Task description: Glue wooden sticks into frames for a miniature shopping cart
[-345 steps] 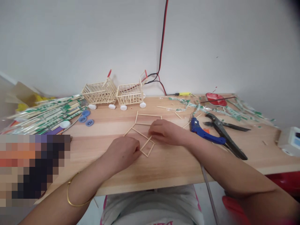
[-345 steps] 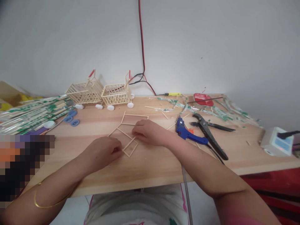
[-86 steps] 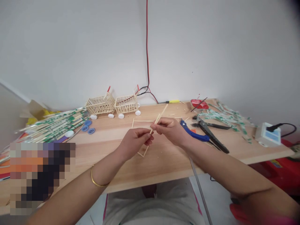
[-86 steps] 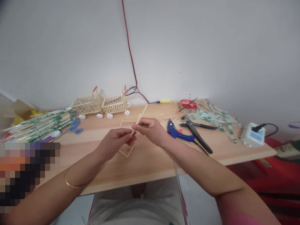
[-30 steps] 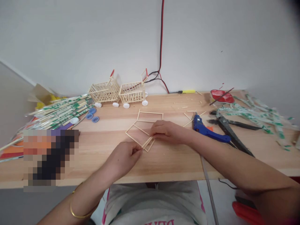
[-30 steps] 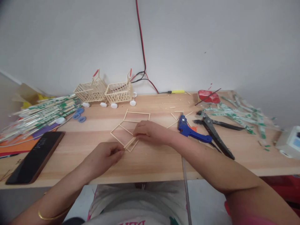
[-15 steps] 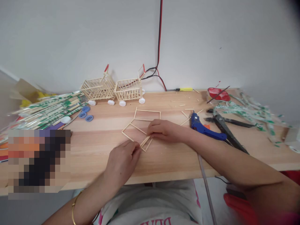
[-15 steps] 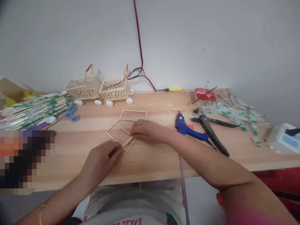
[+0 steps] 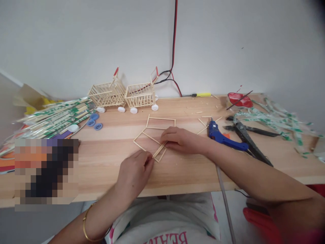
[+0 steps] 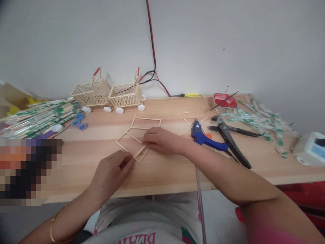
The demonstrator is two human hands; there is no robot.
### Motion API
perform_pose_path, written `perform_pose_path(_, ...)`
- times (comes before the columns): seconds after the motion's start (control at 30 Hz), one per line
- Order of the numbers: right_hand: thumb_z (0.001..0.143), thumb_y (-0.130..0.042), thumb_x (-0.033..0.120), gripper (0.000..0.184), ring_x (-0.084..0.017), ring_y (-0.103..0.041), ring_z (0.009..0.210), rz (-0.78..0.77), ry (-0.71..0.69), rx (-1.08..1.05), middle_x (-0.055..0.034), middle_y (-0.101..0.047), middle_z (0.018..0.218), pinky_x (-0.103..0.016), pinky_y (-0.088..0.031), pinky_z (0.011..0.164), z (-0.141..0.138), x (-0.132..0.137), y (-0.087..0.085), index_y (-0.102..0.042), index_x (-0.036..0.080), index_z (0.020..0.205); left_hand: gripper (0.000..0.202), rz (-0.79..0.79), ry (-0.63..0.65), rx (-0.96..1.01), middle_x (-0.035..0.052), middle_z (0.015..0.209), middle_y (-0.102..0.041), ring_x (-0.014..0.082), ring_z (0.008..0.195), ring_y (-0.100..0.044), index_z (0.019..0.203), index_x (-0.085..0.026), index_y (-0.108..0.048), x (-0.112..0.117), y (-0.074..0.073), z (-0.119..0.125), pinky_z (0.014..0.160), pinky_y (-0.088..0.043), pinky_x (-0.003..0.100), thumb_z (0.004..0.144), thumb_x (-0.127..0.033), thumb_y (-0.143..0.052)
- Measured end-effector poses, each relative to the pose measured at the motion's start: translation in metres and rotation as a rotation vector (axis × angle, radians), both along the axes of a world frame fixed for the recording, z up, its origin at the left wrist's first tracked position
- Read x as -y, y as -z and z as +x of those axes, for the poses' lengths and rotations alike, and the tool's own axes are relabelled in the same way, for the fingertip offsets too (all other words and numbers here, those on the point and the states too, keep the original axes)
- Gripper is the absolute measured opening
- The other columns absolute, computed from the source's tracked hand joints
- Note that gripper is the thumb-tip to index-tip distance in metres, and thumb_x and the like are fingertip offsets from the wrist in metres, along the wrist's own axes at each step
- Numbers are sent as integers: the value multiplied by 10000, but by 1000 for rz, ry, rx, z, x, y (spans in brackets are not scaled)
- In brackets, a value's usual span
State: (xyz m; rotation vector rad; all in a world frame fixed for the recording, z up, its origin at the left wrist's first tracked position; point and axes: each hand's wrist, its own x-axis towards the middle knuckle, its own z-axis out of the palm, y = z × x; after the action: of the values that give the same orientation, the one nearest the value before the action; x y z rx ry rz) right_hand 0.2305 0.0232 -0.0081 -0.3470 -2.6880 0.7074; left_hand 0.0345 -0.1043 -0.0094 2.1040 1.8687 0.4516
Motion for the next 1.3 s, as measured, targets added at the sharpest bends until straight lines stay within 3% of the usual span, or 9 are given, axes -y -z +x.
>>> perform_pose_path(0.2, 908, -430, 199, 214, -170, -548, 951, 11, 3, -5, -115, -630, 1000, -317, -454, 844, 1, 0, 2, -620, 151, 994, 184, 5, 13, -1, 33, 762, -626, 151, 715, -566, 779, -177, -605, 0, -1, -3, 649, -398, 252, 854, -233, -448)
perform_pose_path(0.4, 875, -455, 181, 228, -193, -536, 936, 132, 54, 18, -117, -638, 984, -355, -414, 829, 3, -2, 4, -608, 159, 1043, 200, 12, 29, 21, 46, 822, -647, 160, 779, -587, 823, -181, -630, -2, 0, -3, 708, -428, 261, 863, -220, -438)
perform_pose_path(0.83, 884, -429, 154, 239, -217, -490, 925, 285, 107, 90, -107, -644, 905, -334, -362, 779, 3, -4, 6, -613, 153, 1037, 191, 28, 31, -12, 39, 804, -631, 158, 771, -581, 813, -182, -612, 0, 1, -2, 690, -418, 259, 867, -229, -434)
perform_pose_path(1.13, 902, -423, 204, 244, -213, -500, 939, 271, 117, 135, -105, -652, 936, -343, -375, 796, 4, -3, 3, -613, 157, 1047, 183, 18, 28, -28, 35, 787, -620, 158, 749, -571, 802, -173, -607, 1, -2, 1, 671, -405, 262, 864, -222, -442)
perform_pose_path(1.3, 868, -441, 165, 237, -204, -499, 924, 231, 84, 46, -108, -649, 925, -341, -393, 815, 4, -3, 2, -612, 144, 1030, 182, 25, 28, -25, 27, 786, -612, 153, 743, -566, 808, -180, -603, 1, 1, 0, 665, -403, 259, 869, -234, -440)
